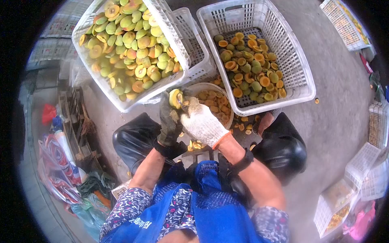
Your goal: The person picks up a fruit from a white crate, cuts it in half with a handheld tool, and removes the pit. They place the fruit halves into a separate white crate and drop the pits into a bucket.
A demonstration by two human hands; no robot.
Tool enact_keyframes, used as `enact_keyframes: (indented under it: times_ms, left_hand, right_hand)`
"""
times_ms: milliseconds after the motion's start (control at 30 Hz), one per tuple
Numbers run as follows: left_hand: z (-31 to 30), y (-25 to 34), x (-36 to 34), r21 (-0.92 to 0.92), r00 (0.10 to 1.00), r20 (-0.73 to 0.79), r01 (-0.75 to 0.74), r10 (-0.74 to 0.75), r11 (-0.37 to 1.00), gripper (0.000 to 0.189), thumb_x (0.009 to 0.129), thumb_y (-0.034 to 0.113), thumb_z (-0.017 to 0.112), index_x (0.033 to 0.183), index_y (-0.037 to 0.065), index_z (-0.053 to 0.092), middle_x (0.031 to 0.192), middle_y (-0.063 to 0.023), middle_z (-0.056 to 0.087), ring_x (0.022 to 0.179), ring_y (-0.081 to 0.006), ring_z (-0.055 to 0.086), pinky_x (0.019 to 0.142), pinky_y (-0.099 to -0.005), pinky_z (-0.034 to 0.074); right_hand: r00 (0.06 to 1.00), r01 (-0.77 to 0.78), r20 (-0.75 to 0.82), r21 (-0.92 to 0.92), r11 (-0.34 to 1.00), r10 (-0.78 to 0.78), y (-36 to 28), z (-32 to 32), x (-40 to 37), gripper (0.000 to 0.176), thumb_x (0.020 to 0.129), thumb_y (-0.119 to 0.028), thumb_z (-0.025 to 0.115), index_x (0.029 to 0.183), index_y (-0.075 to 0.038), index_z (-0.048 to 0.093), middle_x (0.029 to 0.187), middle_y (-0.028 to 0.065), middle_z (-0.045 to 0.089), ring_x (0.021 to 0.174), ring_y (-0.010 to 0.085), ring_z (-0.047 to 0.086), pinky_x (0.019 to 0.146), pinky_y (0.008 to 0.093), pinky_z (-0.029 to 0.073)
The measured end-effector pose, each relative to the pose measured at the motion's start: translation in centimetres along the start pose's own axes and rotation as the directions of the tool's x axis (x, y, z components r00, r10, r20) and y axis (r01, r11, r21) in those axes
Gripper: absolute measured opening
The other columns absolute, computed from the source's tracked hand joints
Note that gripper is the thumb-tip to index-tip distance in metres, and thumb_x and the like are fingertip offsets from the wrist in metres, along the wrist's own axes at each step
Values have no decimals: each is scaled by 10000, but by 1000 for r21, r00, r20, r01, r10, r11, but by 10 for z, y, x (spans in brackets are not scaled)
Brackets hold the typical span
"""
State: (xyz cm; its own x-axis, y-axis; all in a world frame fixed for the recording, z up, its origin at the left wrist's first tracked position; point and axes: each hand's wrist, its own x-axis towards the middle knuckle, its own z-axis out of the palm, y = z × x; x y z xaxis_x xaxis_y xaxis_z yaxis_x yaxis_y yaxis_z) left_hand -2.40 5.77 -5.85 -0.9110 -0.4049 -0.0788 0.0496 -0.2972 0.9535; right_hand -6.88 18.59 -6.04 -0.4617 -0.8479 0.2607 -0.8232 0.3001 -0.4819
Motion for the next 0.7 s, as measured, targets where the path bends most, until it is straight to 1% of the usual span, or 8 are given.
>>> enact_keyframes:
  times_ms: [167, 233, 267, 400, 467, 567, 633, 700]
  left_hand:
    - [-9, -8, 1, -120, 998, 57, 2, 5, 993, 493, 1003, 402, 253, 1155, -11, 476, 1092, -131, 577, 991, -209, 563, 881, -334, 457]
    - [-20, -4, 7, 86, 972, 213, 87, -104, 992, 481, 1002, 390, 278, 1150, -13, 495, 1090, -133, 579, 986, -211, 566, 881, -338, 462]
    - [-26, -10, 10, -17, 964, 70, 260, -258, 966, 465, 1000, 374, 306, 1140, -17, 515, 1053, -132, 595, 960, -214, 581, 869, -334, 475]
    - [-10, 9, 8, -276, 964, -17, 252, -267, 927, 439, 983, 393, 361, 1036, -4, 542, 913, -117, 612, 874, -213, 600, 850, -338, 491]
    - [-4, 3, 6, -232, 961, -72, 245, -268, 941, 423, 983, 390, 366, 1004, 6, 541, 885, -111, 606, 859, -211, 599, 835, -348, 497]
    - [6, 1, 3, -204, 953, -136, 241, -271, 949, 374, 987, 359, 371, 947, 24, 533, 851, -99, 585, 814, -208, 594, 810, -386, 512]
    - [-1, -10, 3, -195, 993, -83, 63, -80, 979, 356, 991, 334, 364, 947, 22, 531, 866, -100, 579, 788, -206, 588, 809, -398, 512]
    - [-11, -17, 3, -250, 997, -30, 63, -73, 966, 330, 982, 303, 392, 964, 4, 529, 913, -108, 572, 843, -226, 593, 854, -425, 501]
  right_hand:
    - [993, 44, 106, 65, 997, -51, 4, 2, -2, 120, 709, -116, 585, 770, -18, 553, 813, 216, 566, 782, 365, 599, 657, 435, 497]
    - [995, 25, 96, 35, 999, -28, 5, 6, -4, 126, 713, -119, 582, 782, -18, 555, 799, 216, 562, 779, 362, 599, 662, 436, 495]
    - [996, 2, 88, 14, 1000, -3, 4, 8, -6, 132, 716, -123, 579, 793, -17, 557, 785, 216, 557, 775, 359, 599, 668, 437, 492]
    - [995, -21, 99, 39, 999, 17, -11, 4, 1, 209, 751, -155, 578, 872, 16, 569, 819, 238, 576, 832, 378, 594, 726, 445, 487]
    - [865, -491, 127, 416, 765, 486, -21, 6, 3, 295, 793, -175, 545, 972, 59, 552, 897, 264, 590, 925, 394, 577, 788, 446, 471]
    - [727, -670, 412, 603, 434, 550, -19, -7, 11, 358, 817, -204, 504, 1025, 86, 521, 971, 282, 589, 978, 414, 554, 829, 448, 451]
    - [777, -605, 349, 641, 471, 523, -16, 4, 8, 351, 814, -193, 483, 1027, 84, 512, 954, 302, 579, 947, 435, 553, 816, 455, 447]
    - [905, -416, 290, 457, 786, 311, -14, -6, 6, 345, 813, -199, 487, 1012, 81, 515, 938, 313, 573, 931, 445, 545, 811, 459, 447]
